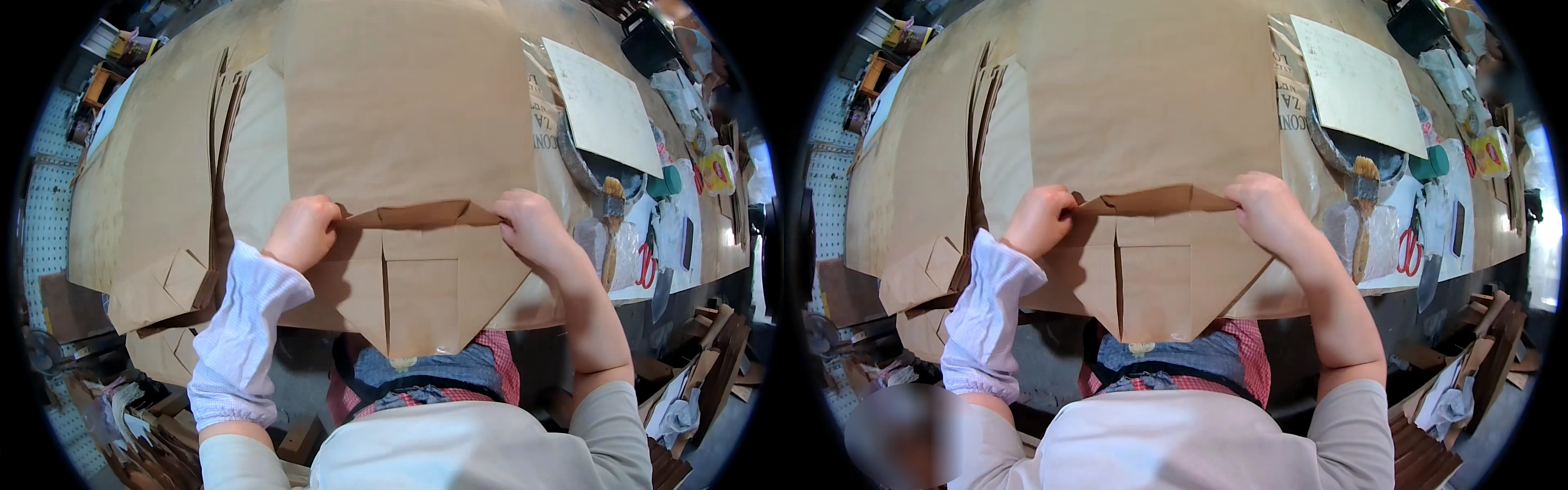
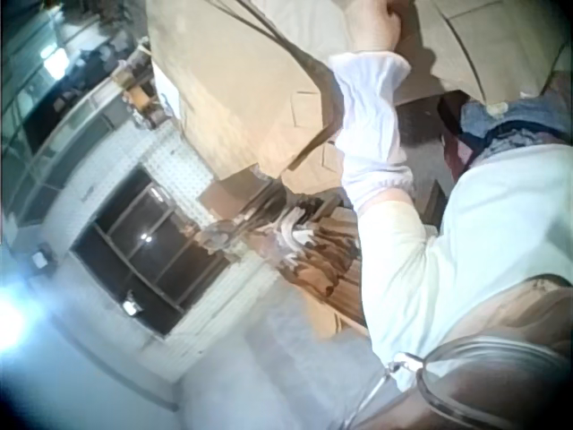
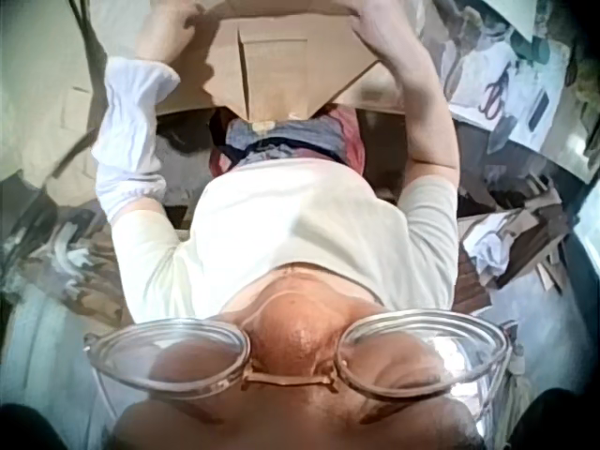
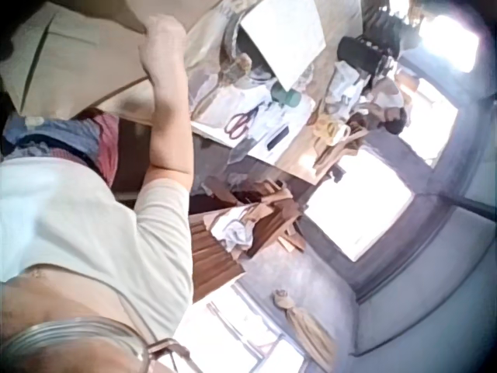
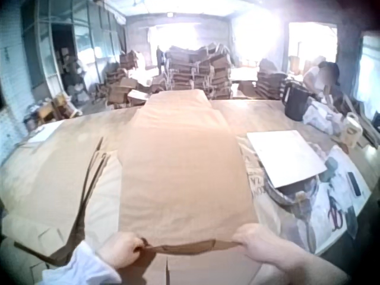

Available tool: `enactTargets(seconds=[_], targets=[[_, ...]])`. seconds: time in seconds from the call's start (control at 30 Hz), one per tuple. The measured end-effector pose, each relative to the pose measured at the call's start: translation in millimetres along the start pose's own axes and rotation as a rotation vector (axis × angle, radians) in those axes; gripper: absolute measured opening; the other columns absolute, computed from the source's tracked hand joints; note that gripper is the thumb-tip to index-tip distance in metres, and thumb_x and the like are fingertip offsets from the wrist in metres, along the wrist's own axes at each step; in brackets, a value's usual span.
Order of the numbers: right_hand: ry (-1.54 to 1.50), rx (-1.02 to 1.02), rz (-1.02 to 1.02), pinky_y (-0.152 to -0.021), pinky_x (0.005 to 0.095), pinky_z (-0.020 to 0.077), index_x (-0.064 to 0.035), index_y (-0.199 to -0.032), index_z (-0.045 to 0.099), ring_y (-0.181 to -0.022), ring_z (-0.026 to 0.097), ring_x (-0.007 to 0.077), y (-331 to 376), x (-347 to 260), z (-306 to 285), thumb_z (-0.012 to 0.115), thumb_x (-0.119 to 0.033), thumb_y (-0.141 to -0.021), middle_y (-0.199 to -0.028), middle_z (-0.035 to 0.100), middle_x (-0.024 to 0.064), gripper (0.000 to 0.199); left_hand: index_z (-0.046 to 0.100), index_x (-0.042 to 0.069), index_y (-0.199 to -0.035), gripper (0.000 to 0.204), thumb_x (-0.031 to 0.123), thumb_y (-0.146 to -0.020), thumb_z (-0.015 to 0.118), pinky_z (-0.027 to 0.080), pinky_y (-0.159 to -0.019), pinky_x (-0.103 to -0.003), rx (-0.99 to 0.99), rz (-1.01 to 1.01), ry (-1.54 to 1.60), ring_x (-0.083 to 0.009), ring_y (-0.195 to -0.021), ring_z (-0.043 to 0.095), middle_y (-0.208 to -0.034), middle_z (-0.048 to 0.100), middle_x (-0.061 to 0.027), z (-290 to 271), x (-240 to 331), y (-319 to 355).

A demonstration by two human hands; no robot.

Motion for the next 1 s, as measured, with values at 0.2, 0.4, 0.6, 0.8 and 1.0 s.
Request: enactTargets(seconds=[0.2,0.4,0.6,0.8,1.0], targets=[[0.292,-0.143,0.068,-0.082,0.0401,0.0503,-0.0018,-0.095,0.065,-0.096,0.062,0.0285,11,-47,-2,0.058,-0.004,-0.069,-0.098,0.065,0.0091,0.027,0.066,0.007,-0.085,0.011,0.007,-0.078,0.057,0.046,-0.097,-0.042,0.072,-0.014,-0.508,-0.0300,-0.105,0.059,-0.095,0.064,-0.0131,3,41,19],[-0.043,0.066,-0.129,-0.113,0.0407,0.0308,0.0030,-0.143,0.037,-0.138,0.036,0.0318,10,-102,66,0.068,-0.029,-0.077,-0.146,0.040,0.0207,0.080,0.038,-0.008,-0.137,0.087,0.036,-0.070,0.070,0.021,-0.117,-0.048,0.058,0.213,-0.091,-0.0418,-0.138,0.032,-0.145,0.036,-0.0294,60,88,27],[0.120,0.094,0.178,-0.118,0.0438,0.0177,0.0081,-0.147,0.022,-0.143,0.024,0.0321,48,-63,55,0.071,-0.051,-0.076,-0.153,0.028,0.0210,0.104,0.019,-0.012,-0.145,0.109,0.055,-0.074,0.068,0.014,-0.117,-0.051,0.052,-0.104,-0.061,-0.0459,-0.142,0.017,-0.151,0.020,-0.0318,54,38,60],[-0.727,0.150,0.282,-0.103,0.0360,0.0429,-0.0011,-0.130,0.053,-0.128,0.049,0.0281,32,-30,39,0.068,-0.019,-0.084,-0.133,0.054,0.0177,0.051,0.032,-0.002,-0.145,0.081,0.026,-0.079,0.070,0.029,-0.113,-0.043,0.145,-0.035,0.491,-0.0373,-0.136,0.036,-0.144,0.039,-0.0251,31,17,46],[-0.685,0.439,0.355,-0.080,0.0318,0.0505,-0.0001,-0.109,0.064,-0.095,0.061,0.0235,22,-15,43,0.067,-0.001,-0.081,-0.107,0.062,0.0134,0.028,0.059,0.002,-0.120,0.049,0.018,-0.078,0.077,0.051,-0.083,-0.036,0.532,-0.083,0.205,-0.0280,-0.096,0.064,-0.107,0.066,-0.0139,17,76,-1]])
Point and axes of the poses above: each hand's wrist, its own y-axis away from the middle knuckle, its own z-axis out of the palm, x = y × z, the point moved 2 cm from there along -y, towards the middle knuckle
